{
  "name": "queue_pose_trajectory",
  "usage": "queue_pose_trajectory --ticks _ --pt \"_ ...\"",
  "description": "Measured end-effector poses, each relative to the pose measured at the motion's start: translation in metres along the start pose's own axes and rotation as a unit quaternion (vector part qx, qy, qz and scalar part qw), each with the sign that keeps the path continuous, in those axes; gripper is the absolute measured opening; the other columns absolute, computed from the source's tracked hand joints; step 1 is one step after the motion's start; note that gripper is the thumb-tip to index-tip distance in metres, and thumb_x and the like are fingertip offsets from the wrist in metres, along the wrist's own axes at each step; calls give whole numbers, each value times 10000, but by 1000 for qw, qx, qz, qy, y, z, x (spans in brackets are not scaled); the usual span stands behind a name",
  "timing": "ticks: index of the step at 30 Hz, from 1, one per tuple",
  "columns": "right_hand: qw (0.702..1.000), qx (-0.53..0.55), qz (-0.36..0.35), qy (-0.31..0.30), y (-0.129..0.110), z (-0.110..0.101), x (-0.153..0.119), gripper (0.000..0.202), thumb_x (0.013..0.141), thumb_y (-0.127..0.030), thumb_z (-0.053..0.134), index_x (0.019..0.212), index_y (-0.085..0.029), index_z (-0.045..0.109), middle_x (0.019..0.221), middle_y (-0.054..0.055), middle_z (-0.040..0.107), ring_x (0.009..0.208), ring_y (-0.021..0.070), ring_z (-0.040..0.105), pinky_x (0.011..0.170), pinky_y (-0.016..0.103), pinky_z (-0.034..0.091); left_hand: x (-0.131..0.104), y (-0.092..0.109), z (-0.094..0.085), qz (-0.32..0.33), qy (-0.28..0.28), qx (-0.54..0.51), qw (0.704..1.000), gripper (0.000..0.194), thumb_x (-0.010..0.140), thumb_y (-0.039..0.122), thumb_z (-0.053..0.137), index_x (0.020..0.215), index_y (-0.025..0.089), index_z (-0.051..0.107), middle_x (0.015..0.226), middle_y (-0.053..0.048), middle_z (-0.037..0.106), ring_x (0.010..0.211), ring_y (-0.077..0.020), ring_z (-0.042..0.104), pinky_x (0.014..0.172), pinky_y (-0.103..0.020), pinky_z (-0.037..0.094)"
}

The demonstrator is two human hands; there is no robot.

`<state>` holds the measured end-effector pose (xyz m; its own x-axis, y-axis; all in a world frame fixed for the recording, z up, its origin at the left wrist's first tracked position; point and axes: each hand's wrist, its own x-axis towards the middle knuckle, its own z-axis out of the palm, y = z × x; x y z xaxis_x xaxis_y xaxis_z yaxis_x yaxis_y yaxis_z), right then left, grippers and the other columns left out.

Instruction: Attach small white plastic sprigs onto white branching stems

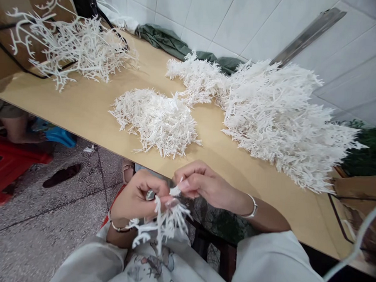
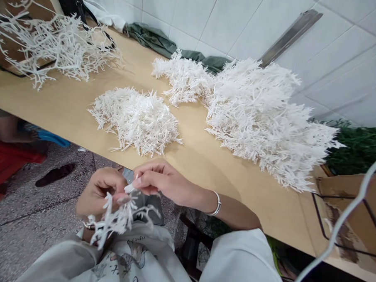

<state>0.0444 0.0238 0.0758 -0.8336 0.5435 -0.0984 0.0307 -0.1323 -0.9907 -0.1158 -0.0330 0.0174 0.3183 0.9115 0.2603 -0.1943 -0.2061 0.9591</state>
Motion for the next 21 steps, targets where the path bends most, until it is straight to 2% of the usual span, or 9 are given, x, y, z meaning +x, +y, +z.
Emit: queue_pose_trajectory --ticks 3,5,6,8,11,13,15,18,21 --pt "995 91 15 -36 3 7 -1 195 721 -196 497 548 -178 411 454 -84 273 393 40 215 368 195 170 7 -14 3 -26 -48 -110 992 625 706 635 625 366 209 320 277 16 316 275 -66 235 294 -251 241" --pt "991 135 -10 -17 3 8 -1 190 720 -234 502 569 -193 395 441 -102 202 369 41 178 358 198 187 13 -24 6 -4 -33 -181 983 700 621 740 606 328 223 235 225 34 219 217 -64 192 236 -245 210" --pt "990 141 -30 3 1 7 -2 213 730 -268 510 577 -201 378 437 -111 178 356 39 157 354 201 198 16 -28 7 16 -4 -215 977 726 606 756 601 326 223 195 204 49 163 189 -60 162 211 -235 188" --pt "991 109 -69 46 -4 3 -3 279 768 -340 517 588 -212 348 438 -116 169 347 37 142 353 205 217 21 -31 6 76 60 -272 957 739 651 708 606 347 208 154 184 75 88 152 -49 111 186 -206 151" --pt "985 -55 -127 99 -9 -10 -1 339 830 -361 532 583 -199 364 473 -89 256 382 42 212 385 203 225 25 -28 1 152 110 -297 936 636 779 512 617 409 185 217 209 92 140 152 -32 122 198 -163 144" --pt "953 -213 -155 148 -8 -22 4 352 846 -323 555 568 -182 392 496 -68 312 425 48 260 418 206 221 26 -23 2 152 136 -261 944 540 792 430 643 444 180 314 263 86 238 190 -32 189 225 -158 165" --pt "897 -355 -160 209 -1 -37 12 362 855 -298 556 554 -174 398 501 -59 333 454 54 280 451 214 222 25 -19 8 120 203 -206 950 447 784 401 670 487 176 422 328 69 338 243 -39 259 258 -168 188" --pt "819 -487 -116 279 12 -58 25 395 883 -292 499 538 -178 344 494 -54 316 471 67 291 498 232 228 22 -16 20 57 295 -140 944 351 796 378 674 559 173 516 405 50 436 313 -50 330 315 -190 220" --pt "757 -581 -51 296 21 -74 31 414 894 -301 489 537 -176 321 485 -50 326 471 75 301 524 251 212 20 -16 25 32 312 -107 943 330 815 361 662 587 173 516 421 57 437 344 -49 348 354 -198 233"
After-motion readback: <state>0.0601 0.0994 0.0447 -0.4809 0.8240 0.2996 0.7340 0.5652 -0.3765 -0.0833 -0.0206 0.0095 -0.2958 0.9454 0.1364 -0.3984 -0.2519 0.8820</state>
